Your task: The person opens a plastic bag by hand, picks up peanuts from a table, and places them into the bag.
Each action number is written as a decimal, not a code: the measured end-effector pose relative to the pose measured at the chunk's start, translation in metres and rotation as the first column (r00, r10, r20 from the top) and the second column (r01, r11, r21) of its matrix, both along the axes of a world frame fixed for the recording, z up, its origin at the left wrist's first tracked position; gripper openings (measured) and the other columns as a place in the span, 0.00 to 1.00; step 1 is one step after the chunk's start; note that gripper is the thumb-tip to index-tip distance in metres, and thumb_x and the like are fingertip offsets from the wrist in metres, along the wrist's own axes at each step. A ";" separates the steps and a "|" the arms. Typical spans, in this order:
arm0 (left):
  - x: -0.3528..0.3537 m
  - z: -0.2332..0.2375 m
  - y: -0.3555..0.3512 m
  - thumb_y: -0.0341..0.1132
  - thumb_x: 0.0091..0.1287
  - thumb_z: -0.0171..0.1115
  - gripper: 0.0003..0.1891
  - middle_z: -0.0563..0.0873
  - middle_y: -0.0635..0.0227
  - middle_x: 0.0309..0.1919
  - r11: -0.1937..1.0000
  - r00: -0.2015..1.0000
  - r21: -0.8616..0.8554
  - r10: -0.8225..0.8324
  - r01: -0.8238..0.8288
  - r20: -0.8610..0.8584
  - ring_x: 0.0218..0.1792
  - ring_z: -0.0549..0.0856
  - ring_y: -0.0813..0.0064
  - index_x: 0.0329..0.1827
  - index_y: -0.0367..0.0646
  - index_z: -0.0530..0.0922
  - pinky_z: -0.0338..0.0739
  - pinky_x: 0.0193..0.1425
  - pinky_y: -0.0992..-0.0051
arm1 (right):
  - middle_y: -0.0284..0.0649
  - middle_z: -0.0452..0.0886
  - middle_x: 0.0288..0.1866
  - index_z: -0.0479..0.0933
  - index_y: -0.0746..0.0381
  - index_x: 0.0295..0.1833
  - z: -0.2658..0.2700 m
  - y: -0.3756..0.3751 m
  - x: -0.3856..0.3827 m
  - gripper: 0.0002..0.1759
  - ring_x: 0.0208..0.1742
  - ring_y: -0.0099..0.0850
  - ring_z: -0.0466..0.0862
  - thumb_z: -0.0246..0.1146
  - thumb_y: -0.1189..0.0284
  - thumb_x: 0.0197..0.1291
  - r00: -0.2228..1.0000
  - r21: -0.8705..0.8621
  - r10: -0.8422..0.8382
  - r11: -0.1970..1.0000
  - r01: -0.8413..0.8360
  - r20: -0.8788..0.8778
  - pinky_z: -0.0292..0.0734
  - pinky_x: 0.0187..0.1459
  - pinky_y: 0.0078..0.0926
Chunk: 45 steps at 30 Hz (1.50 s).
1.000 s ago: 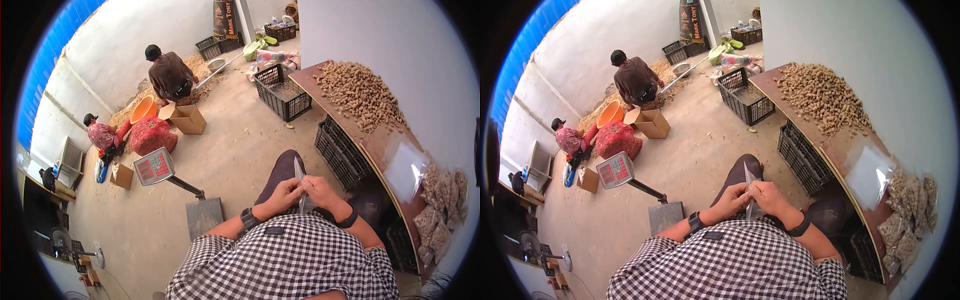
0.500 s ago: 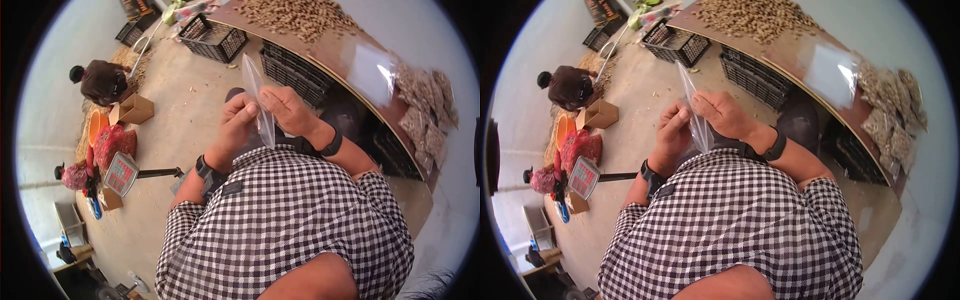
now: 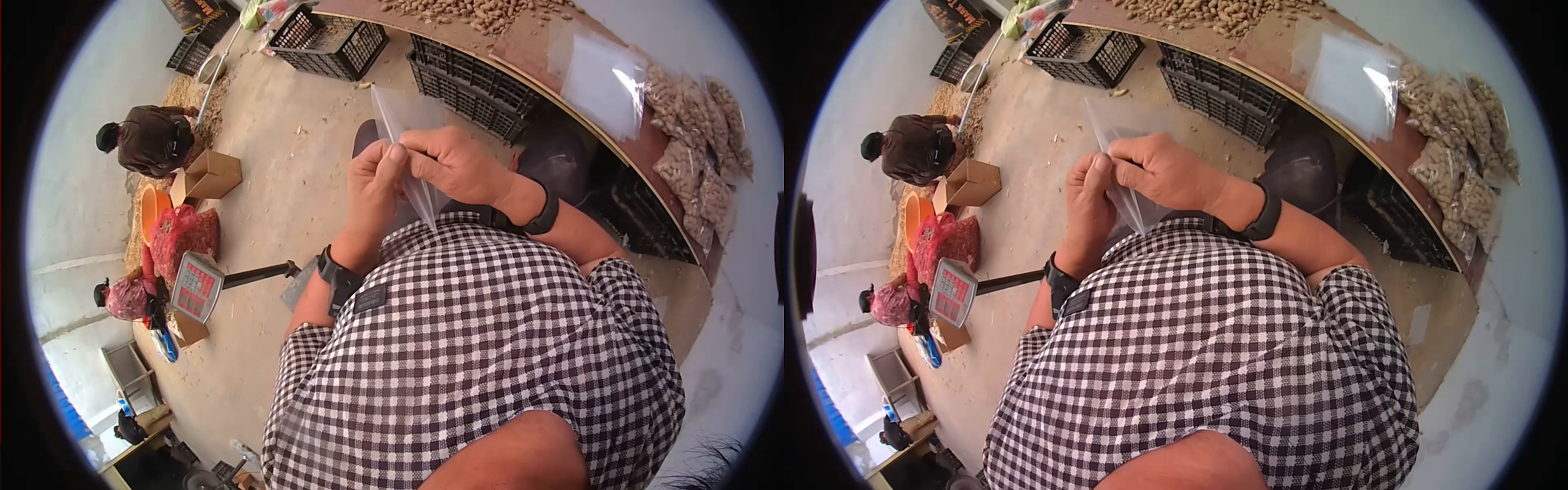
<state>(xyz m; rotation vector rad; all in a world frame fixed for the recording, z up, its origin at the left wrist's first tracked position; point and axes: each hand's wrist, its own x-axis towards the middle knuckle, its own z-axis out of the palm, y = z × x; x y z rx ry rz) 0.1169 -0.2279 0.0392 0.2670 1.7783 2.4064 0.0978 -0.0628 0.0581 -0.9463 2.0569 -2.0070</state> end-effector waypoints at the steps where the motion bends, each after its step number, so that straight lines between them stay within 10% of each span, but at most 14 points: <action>1: 0.001 0.001 0.000 0.41 0.74 0.54 0.15 0.74 0.79 0.21 0.999 1.000 -0.031 0.020 -0.020 0.005 0.23 0.69 0.91 0.31 0.42 0.75 0.62 0.26 0.87 | 0.37 0.75 0.26 0.75 0.66 0.37 0.003 0.000 0.001 0.15 0.29 0.21 0.70 0.54 0.65 0.71 0.999 0.050 -0.021 0.999 0.023 -0.027 0.70 0.33 0.23; 10: 0.005 0.002 0.002 0.43 0.77 0.49 0.18 0.71 0.78 0.20 0.986 0.996 0.144 0.078 -0.084 0.046 0.22 0.68 0.87 0.27 0.43 0.70 0.64 0.27 0.84 | 0.30 0.66 0.22 0.71 0.65 0.31 -0.012 -0.007 -0.003 0.18 0.26 0.20 0.63 0.52 0.65 0.73 0.999 -0.140 0.020 0.990 -0.026 -0.043 0.64 0.29 0.21; 16: 0.009 0.015 0.005 0.42 0.76 0.48 0.18 0.71 0.74 0.19 0.942 0.985 0.324 0.032 -0.086 0.171 0.21 0.69 0.82 0.26 0.44 0.68 0.66 0.27 0.79 | 0.23 0.64 0.22 0.71 0.60 0.29 -0.008 -0.003 0.000 0.19 0.26 0.12 0.61 0.51 0.63 0.74 0.924 -0.420 0.278 0.895 -0.150 0.262 0.58 0.27 0.12; 27: 0.001 -0.006 -0.008 0.28 0.71 0.56 0.16 0.72 0.75 0.17 0.984 0.982 0.089 0.165 -0.157 -0.092 0.18 0.67 0.86 0.22 0.47 0.65 0.61 0.21 0.83 | 0.33 0.72 0.27 0.72 0.64 0.34 -0.008 -0.003 0.000 0.11 0.31 0.23 0.71 0.65 0.70 0.52 0.972 0.081 0.057 0.994 -0.077 0.226 0.69 0.34 0.23; 38: -0.007 -0.020 -0.034 0.26 0.68 0.56 0.16 0.66 0.77 0.18 0.943 0.950 0.144 0.309 -0.300 -0.046 0.18 0.64 0.86 0.23 0.50 0.61 0.63 0.22 0.82 | 0.41 0.77 0.32 0.74 0.64 0.38 -0.068 0.018 -0.038 0.11 0.33 0.32 0.76 0.61 0.73 0.47 0.998 0.294 -0.058 0.954 0.055 0.003 0.72 0.36 0.33; 44: -0.023 -0.060 -0.049 0.35 0.70 0.55 0.12 0.66 0.77 0.22 0.976 0.980 -0.103 0.198 -0.193 0.037 0.25 0.65 0.83 0.27 0.48 0.66 0.64 0.32 0.79 | 0.47 0.80 0.24 0.80 0.66 0.30 -0.156 -0.040 -0.093 0.09 0.23 0.36 0.74 0.63 0.72 0.43 0.996 0.314 -0.067 0.946 0.084 -0.064 0.71 0.27 0.38; 45: -0.027 -0.061 -0.045 0.34 0.70 0.55 0.11 0.64 0.77 0.22 0.971 0.964 -0.093 0.233 -0.222 0.130 0.26 0.64 0.82 0.28 0.47 0.67 0.63 0.33 0.79 | 0.50 0.82 0.32 0.81 0.67 0.35 -0.148 -0.042 -0.085 0.13 0.31 0.40 0.78 0.63 0.70 0.44 0.993 0.534 -0.118 0.839 0.109 -0.016 0.74 0.32 0.43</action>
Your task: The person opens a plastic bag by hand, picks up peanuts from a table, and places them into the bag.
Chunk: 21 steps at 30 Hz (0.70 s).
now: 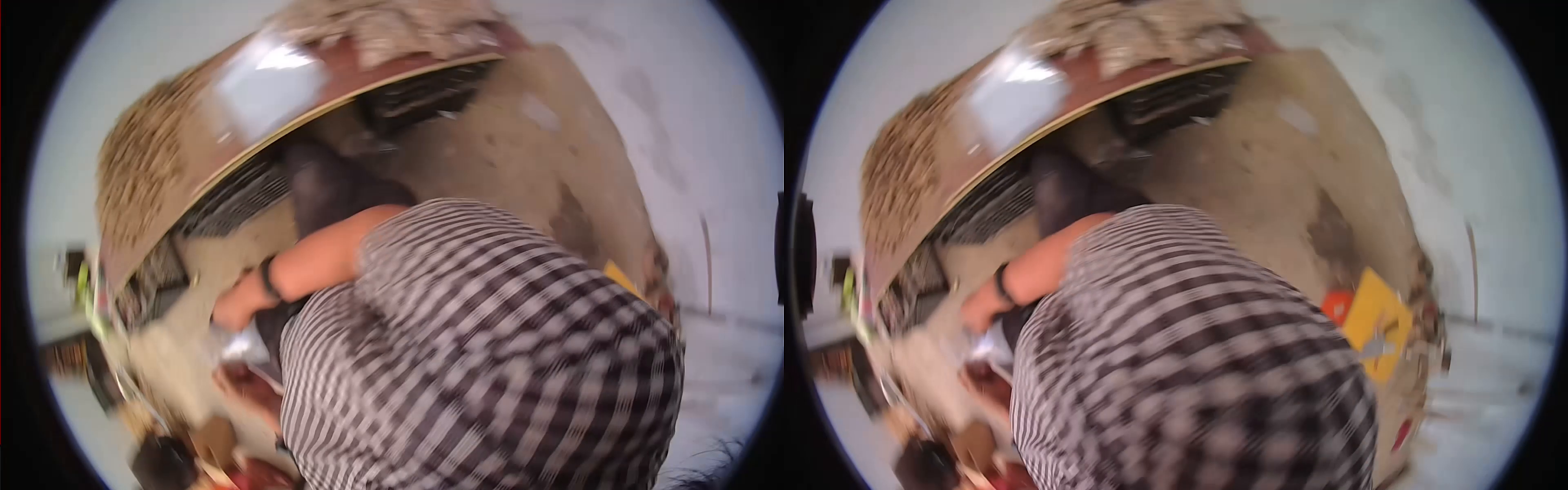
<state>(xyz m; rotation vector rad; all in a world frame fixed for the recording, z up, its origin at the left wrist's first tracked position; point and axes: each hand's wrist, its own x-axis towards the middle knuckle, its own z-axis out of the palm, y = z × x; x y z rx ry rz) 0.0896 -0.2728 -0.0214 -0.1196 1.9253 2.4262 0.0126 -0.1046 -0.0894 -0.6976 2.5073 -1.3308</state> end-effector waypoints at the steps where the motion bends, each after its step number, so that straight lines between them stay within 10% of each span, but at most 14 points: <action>1: 0.003 0.015 0.021 0.33 0.71 0.55 0.12 0.62 0.77 0.22 0.995 0.995 0.072 0.064 -0.070 0.079 0.25 0.62 0.82 0.27 0.47 0.66 0.62 0.32 0.79 | 0.52 0.84 0.40 0.83 0.67 0.40 0.016 -0.003 -0.001 0.17 0.39 0.45 0.82 0.64 0.68 0.45 0.995 0.217 -0.046 0.976 0.026 0.085 0.77 0.38 0.47; 8: -0.007 0.005 0.005 0.28 0.70 0.55 0.14 0.62 0.77 0.20 0.977 0.983 0.109 -0.183 0.181 0.014 0.24 0.61 0.82 0.25 0.47 0.63 0.60 0.30 0.77 | 0.51 0.85 0.31 0.84 0.64 0.30 0.069 0.001 0.028 0.10 0.36 0.47 0.85 0.63 0.70 0.43 0.992 0.095 -0.039 0.995 0.027 0.121 0.78 0.39 0.44; 14: -0.004 0.025 0.029 0.24 0.66 0.57 0.04 0.76 0.71 0.30 0.999 0.998 0.047 -0.014 0.017 -0.067 0.30 0.73 0.81 0.40 0.42 0.71 0.68 0.37 0.79 | 0.52 0.82 0.31 0.79 0.64 0.35 0.099 0.023 0.047 0.11 0.35 0.51 0.83 0.60 0.70 0.45 0.998 -0.073 -0.062 0.995 0.061 -0.015 0.76 0.37 0.48; 21: -0.020 0.028 0.019 0.26 0.67 0.58 0.14 0.80 0.73 0.30 0.960 0.982 -0.279 -0.062 0.009 -0.180 0.29 0.76 0.85 0.55 0.35 0.76 0.69 0.33 0.83 | 0.51 0.82 0.31 0.78 0.63 0.37 0.119 0.037 0.053 0.11 0.35 0.51 0.82 0.60 0.70 0.49 0.998 0.125 0.044 0.991 -0.039 -0.037 0.75 0.37 0.47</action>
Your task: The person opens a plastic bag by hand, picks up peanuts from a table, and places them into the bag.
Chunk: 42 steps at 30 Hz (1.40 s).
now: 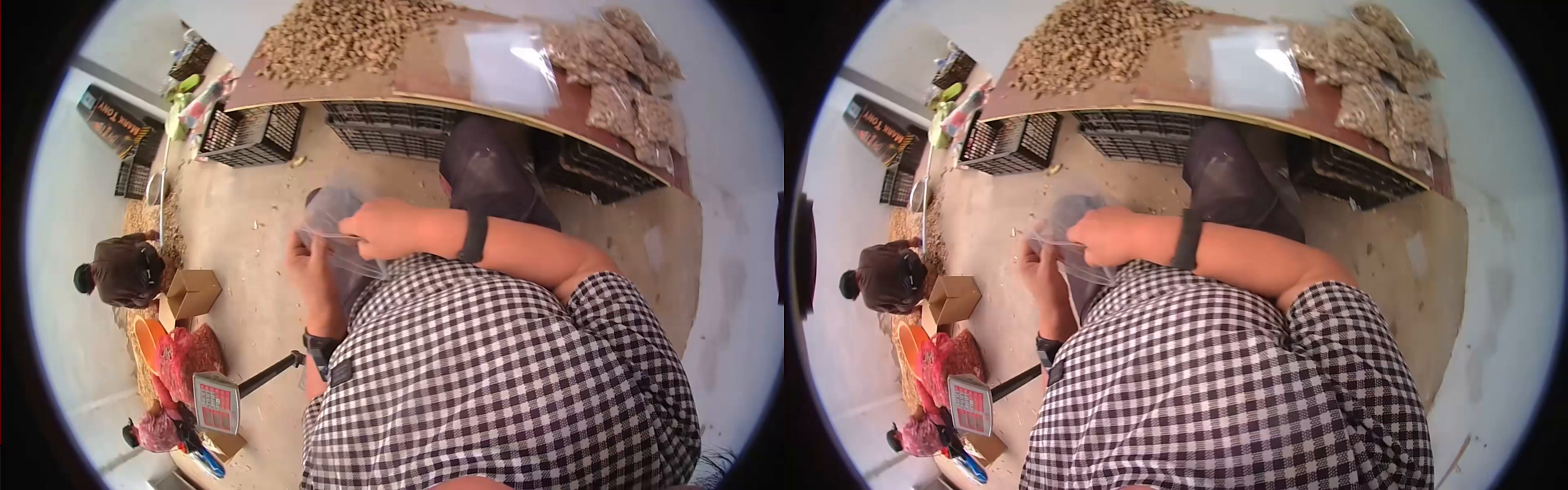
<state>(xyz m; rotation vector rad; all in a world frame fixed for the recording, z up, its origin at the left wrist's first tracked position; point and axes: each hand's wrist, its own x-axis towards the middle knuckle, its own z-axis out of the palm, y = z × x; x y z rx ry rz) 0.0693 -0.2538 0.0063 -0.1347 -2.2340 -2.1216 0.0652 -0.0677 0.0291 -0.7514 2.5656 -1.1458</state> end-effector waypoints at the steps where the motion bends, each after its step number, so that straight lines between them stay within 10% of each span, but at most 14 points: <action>1: 0.002 0.003 0.004 0.26 0.67 0.58 0.13 0.81 0.73 0.30 1.000 1.000 -0.017 -0.006 0.006 -0.002 0.29 0.76 0.85 0.54 0.34 0.77 0.70 0.33 0.83 | 0.51 0.82 0.31 0.78 0.62 0.38 0.000 0.001 -0.001 0.11 0.35 0.51 0.82 0.60 0.69 0.49 1.000 -0.009 -0.020 1.000 0.020 0.001 0.75 0.37 0.47; 7: 0.000 0.000 0.011 0.23 0.68 0.56 0.13 0.83 0.73 0.33 0.987 0.992 -0.154 -0.069 0.051 -0.108 0.31 0.77 0.89 0.55 0.35 0.78 0.69 0.34 0.86 | 0.52 0.82 0.34 0.77 0.61 0.43 0.003 -0.003 -0.010 0.12 0.38 0.51 0.82 0.58 0.69 0.54 0.979 -0.083 -0.193 0.979 0.187 -0.072 0.74 0.40 0.47; 12: 0.003 0.020 0.004 0.15 0.52 0.53 0.25 0.63 0.83 0.21 0.954 0.991 -0.290 0.042 -0.076 -0.123 0.22 0.62 0.89 0.55 0.41 0.82 0.58 0.26 0.85 | 0.52 0.82 0.36 0.76 0.58 0.48 0.002 0.013 -0.019 0.11 0.40 0.52 0.82 0.53 0.72 0.62 0.958 -0.112 -0.285 0.953 0.280 -0.028 0.74 0.41 0.46; 22: -0.006 0.005 -0.005 0.28 0.63 0.66 0.07 0.73 0.79 0.19 0.914 0.994 -0.399 -0.101 0.076 -0.043 0.21 0.67 0.90 0.41 0.35 0.84 0.61 0.24 0.83 | 0.49 0.83 0.37 0.77 0.62 0.48 -0.002 0.037 -0.038 0.16 0.40 0.46 0.83 0.60 0.68 0.54 0.989 -0.073 -0.115 0.990 0.122 0.095 0.75 0.42 0.41; 31: -0.067 0.023 0.016 0.35 0.64 0.65 0.14 0.72 0.69 0.13 0.820 0.992 -0.562 -0.124 0.109 0.012 0.18 0.68 0.83 0.25 0.33 0.79 0.65 0.23 0.76 | 0.43 0.80 0.36 0.69 0.64 0.60 0.028 0.066 -0.039 0.29 0.37 0.35 0.80 0.66 0.60 0.59 0.942 -0.119 -0.126 0.978 0.170 0.312 0.74 0.41 0.32; 34: -0.089 0.029 0.038 0.35 0.62 0.65 0.13 0.76 0.63 0.13 0.776 0.986 -0.614 -0.165 0.147 0.027 0.19 0.73 0.80 0.26 0.31 0.79 0.68 0.25 0.73 | 0.41 0.79 0.35 0.69 0.64 0.61 0.037 0.075 -0.051 0.28 0.33 0.29 0.78 0.65 0.59 0.62 0.955 -0.326 -0.252 0.900 0.290 0.154 0.75 0.37 0.28; 37: -0.111 0.013 0.056 0.34 0.60 0.66 0.13 0.78 0.59 0.15 0.807 0.978 -0.559 -0.206 0.190 0.036 0.20 0.76 0.79 0.27 0.31 0.79 0.71 0.26 0.72 | 0.35 0.77 0.31 0.70 0.65 0.59 0.042 0.061 -0.067 0.20 0.30 0.24 0.75 0.60 0.66 0.66 0.786 -0.767 0.216 0.471 0.436 0.580 0.74 0.35 0.25; 42: -0.144 -0.023 0.056 0.35 0.59 0.66 0.13 0.78 0.58 0.15 0.930 0.968 -0.281 -0.251 0.236 -0.018 0.19 0.76 0.78 0.27 0.31 0.79 0.72 0.27 0.72 | 0.31 0.78 0.40 0.76 0.65 0.44 0.021 0.028 -0.100 0.08 0.41 0.21 0.74 0.54 0.76 0.62 0.932 -0.527 -0.134 0.793 0.305 0.336 0.72 0.46 0.22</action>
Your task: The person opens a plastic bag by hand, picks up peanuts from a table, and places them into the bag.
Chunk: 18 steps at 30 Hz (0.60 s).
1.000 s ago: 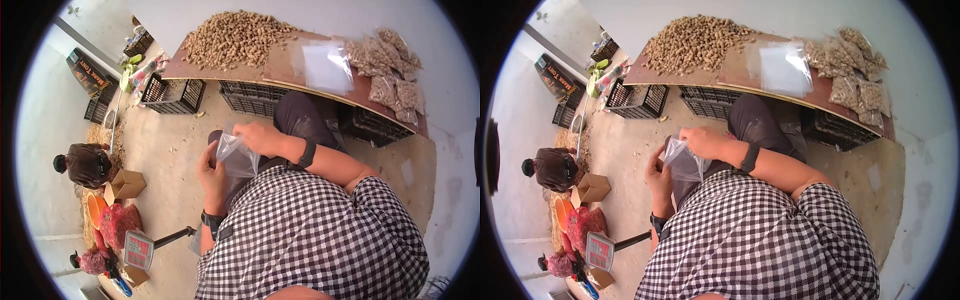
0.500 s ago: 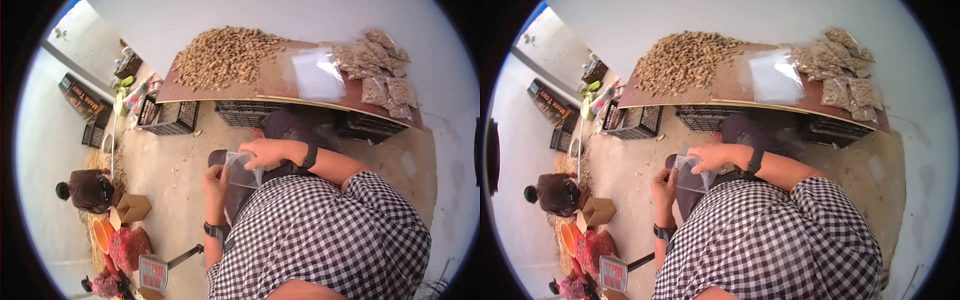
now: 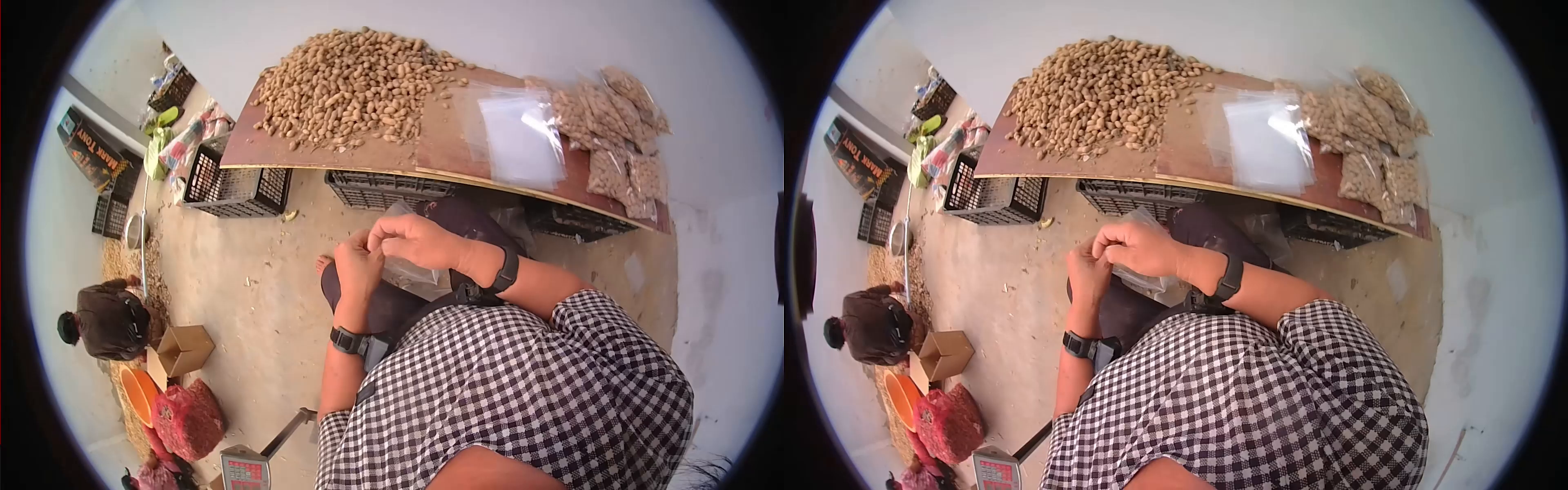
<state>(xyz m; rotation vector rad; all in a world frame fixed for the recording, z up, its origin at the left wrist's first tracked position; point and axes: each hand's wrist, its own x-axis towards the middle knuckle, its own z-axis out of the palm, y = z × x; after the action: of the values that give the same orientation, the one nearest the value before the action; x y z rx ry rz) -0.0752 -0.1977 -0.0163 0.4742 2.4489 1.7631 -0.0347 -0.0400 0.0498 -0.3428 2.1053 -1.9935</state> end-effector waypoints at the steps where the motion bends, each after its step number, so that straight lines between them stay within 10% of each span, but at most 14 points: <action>1: -0.006 0.004 -0.003 0.35 0.60 0.66 0.13 0.77 0.59 0.14 0.998 1.000 -0.063 0.017 -0.016 0.023 0.19 0.75 0.78 0.27 0.31 0.79 0.71 0.26 0.72 | 0.32 0.78 0.40 0.76 0.65 0.44 -0.010 -0.001 -0.009 0.08 0.41 0.22 0.75 0.54 0.77 0.61 1.000 0.050 0.008 0.999 -0.007 -0.003 0.72 0.46 0.23; 6: -0.037 0.018 -0.012 0.36 0.61 0.64 0.14 0.74 0.61 0.12 0.977 0.990 -0.189 0.115 -0.098 0.083 0.17 0.71 0.79 0.25 0.32 0.78 0.69 0.24 0.73 | 0.39 0.76 0.37 0.74 0.64 0.40 -0.020 -0.008 -0.046 0.06 0.41 0.30 0.77 0.56 0.79 0.56 0.996 0.375 -0.002 0.926 0.036 -0.090 0.73 0.46 0.28; 12: -0.085 -0.001 -0.008 0.36 0.63 0.63 0.15 0.71 0.69 0.13 0.976 0.961 -0.123 0.199 -0.178 0.191 0.18 0.67 0.84 0.22 0.34 0.75 0.64 0.22 0.76 | 0.43 0.79 0.34 0.74 0.64 0.37 -0.030 -0.010 -0.098 0.05 0.39 0.39 0.79 0.57 0.78 0.54 0.977 0.358 -0.065 0.924 0.135 -0.202 0.74 0.44 0.34; 15: -0.109 -0.020 -0.006 0.34 0.64 0.62 0.16 0.68 0.75 0.14 0.982 0.961 0.032 0.177 -0.188 0.211 0.20 0.65 0.86 0.20 0.36 0.70 0.61 0.23 0.78 | 0.38 0.78 0.41 0.75 0.64 0.43 -0.014 0.008 -0.125 0.08 0.44 0.27 0.78 0.58 0.78 0.58 0.982 0.291 0.119 0.944 -0.158 0.146 0.74 0.47 0.26; 18: -0.129 -0.032 -0.001 0.32 0.64 0.62 0.18 0.64 0.77 0.15 0.973 0.952 0.095 0.183 -0.211 0.246 0.21 0.62 0.87 0.19 0.38 0.66 0.59 0.23 0.79 | 0.36 0.79 0.43 0.76 0.64 0.47 -0.013 0.031 -0.157 0.10 0.46 0.24 0.79 0.60 0.77 0.59 0.958 -0.017 0.073 0.997 -0.071 0.276 0.74 0.50 0.23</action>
<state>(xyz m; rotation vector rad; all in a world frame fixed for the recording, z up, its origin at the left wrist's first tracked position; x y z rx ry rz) -0.2043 -0.1986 -0.0488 0.0219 2.3017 1.9233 -0.1921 -0.0085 0.0368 -0.1295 1.8863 -1.8838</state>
